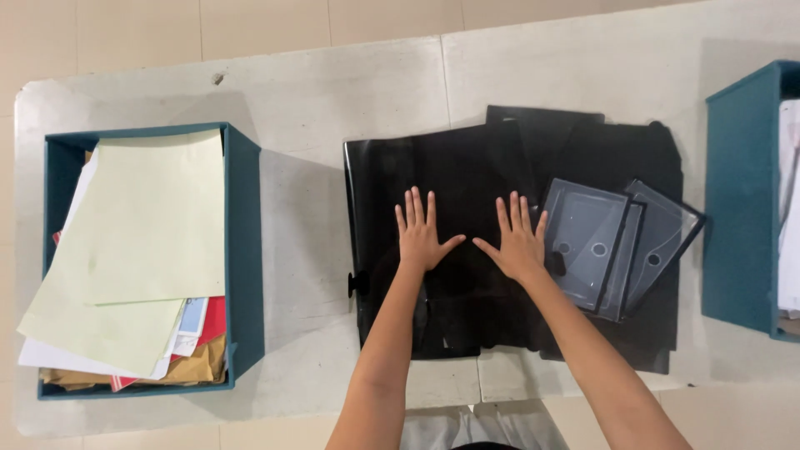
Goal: The person assembles a black file folder by folding its flaps and securing them with adhesive tape. They then insert a clear plastic sleeve into the folder and smooth it down to ensure it is properly seated.
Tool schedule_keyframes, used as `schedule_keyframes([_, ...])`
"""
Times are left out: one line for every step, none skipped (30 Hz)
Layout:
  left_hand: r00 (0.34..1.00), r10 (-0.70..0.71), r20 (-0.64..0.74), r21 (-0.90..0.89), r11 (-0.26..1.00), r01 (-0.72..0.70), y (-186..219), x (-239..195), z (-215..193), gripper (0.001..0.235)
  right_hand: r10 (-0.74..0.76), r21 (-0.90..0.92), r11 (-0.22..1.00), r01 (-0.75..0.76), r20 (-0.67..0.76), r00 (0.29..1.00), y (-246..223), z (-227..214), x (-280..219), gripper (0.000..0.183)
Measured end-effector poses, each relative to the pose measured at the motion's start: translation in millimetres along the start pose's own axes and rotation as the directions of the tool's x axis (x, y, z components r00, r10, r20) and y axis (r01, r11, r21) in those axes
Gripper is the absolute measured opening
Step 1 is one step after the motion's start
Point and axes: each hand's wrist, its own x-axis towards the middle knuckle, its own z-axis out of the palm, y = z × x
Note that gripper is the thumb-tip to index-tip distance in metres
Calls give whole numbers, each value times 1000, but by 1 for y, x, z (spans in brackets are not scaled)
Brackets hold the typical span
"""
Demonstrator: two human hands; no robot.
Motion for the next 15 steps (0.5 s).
schedule_keyframes([1000,-4,7,2,1000,3,0,-4,-9,121,-2,4,1000,2,7,1000,2,9,-4,104])
schedule_keyframes([990,-9,142,47,999,2,-2,-3,-20,122,-10,3,1000,10,-19,1000,2,16,-2,109])
schedule_keyframes([962,-21,274,92,996,-4,-4,-2,-31,123,-18,1,1000,18,-45,999,2,22,0,113])
schedule_keyframes([963,-21,268,96,995,-5,-14,-7,-11,123,-18,4,1000,19,-52,998,1,20,2,113])
schedule_keyframes([992,97,76,-57,994,-93,-25,-12,9,109,-9,19,1000,11,-62,998,1,18,3,114])
schedule_keyframes([974,184,-135,-191,959,-208,-34,-18,30,96,3,32,999,-1,-71,997,1,16,1,116])
schedule_keyframes([972,189,-140,-189,958,-214,-37,-29,22,96,7,31,1000,-4,-77,997,-1,20,-3,116])
schedule_keyframes([973,172,-152,-259,944,-207,-38,-34,14,85,17,27,1000,-15,-75,997,1,20,-1,116])
schedule_keyframes([975,154,-162,-327,924,-200,-39,-39,7,75,28,23,999,-26,-73,997,3,21,1,117])
schedule_keyframes([973,155,-168,-329,922,-204,-39,-42,5,75,28,18,999,-26,-78,997,3,18,4,117])
schedule_keyframes([984,77,-162,-220,969,-112,-39,-45,4,72,33,8,999,-32,-67,997,3,17,7,117])
schedule_keyframes([988,-4,-154,-110,994,-13,-39,-56,4,69,41,0,999,-41,-43,998,1,18,3,117])
schedule_keyframes([989,-4,-147,-116,993,-13,-39,-57,5,69,44,-4,999,-45,-36,998,1,20,0,117])
schedule_keyframes([987,-11,-163,-37,999,5,-39,-54,5,63,47,15,999,-47,-32,998,2,21,1,116])
schedule_keyframes([983,-16,-180,42,999,24,-38,-51,5,58,50,35,998,-49,-29,998,3,22,2,115])
